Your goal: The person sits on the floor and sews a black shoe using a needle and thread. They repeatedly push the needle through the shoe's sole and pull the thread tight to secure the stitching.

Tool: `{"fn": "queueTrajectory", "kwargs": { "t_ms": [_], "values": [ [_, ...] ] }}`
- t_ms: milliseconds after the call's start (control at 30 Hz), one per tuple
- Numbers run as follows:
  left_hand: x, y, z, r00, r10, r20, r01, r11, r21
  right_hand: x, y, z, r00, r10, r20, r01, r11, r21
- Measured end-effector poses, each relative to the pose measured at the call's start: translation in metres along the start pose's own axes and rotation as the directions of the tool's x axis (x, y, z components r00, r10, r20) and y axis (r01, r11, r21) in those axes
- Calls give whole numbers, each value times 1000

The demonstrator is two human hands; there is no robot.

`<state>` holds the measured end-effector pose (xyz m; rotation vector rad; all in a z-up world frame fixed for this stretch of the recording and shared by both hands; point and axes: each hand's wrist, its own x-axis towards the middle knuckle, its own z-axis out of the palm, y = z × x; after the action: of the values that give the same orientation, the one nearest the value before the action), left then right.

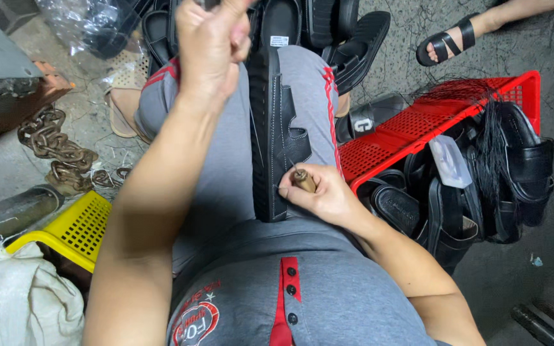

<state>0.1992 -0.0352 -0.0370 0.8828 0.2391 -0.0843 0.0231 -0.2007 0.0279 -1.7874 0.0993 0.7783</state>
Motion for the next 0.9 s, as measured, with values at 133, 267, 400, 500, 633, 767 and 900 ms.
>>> {"fn": "queueTrajectory", "kwargs": {
  "t_ms": [133,267,400,500,633,767,900],
  "values": [
    [-21,57,-15,998,-7,69,-40,756,653,-19,-13,-11,944,-329,15,315,889,-332],
    [-71,77,-67,888,223,403,-324,-318,891,-38,3,-14,922,-376,90,332,652,-682],
    [-122,71,-57,749,-32,662,-662,16,750,-35,8,-14,971,-180,158,233,563,-793],
    [-140,51,-59,669,-156,727,-719,112,686,-33,5,-15,973,-169,154,222,532,-817],
    [-145,45,-52,634,-221,741,-760,-5,650,-32,3,-20,963,-195,186,260,492,-831],
    [-146,45,-51,636,-234,736,-762,-38,647,-31,0,-24,945,-245,219,309,440,-843],
    [-146,41,-52,641,-195,742,-764,-73,641,-29,-10,-27,954,-166,249,294,372,-880]
  ]
}}
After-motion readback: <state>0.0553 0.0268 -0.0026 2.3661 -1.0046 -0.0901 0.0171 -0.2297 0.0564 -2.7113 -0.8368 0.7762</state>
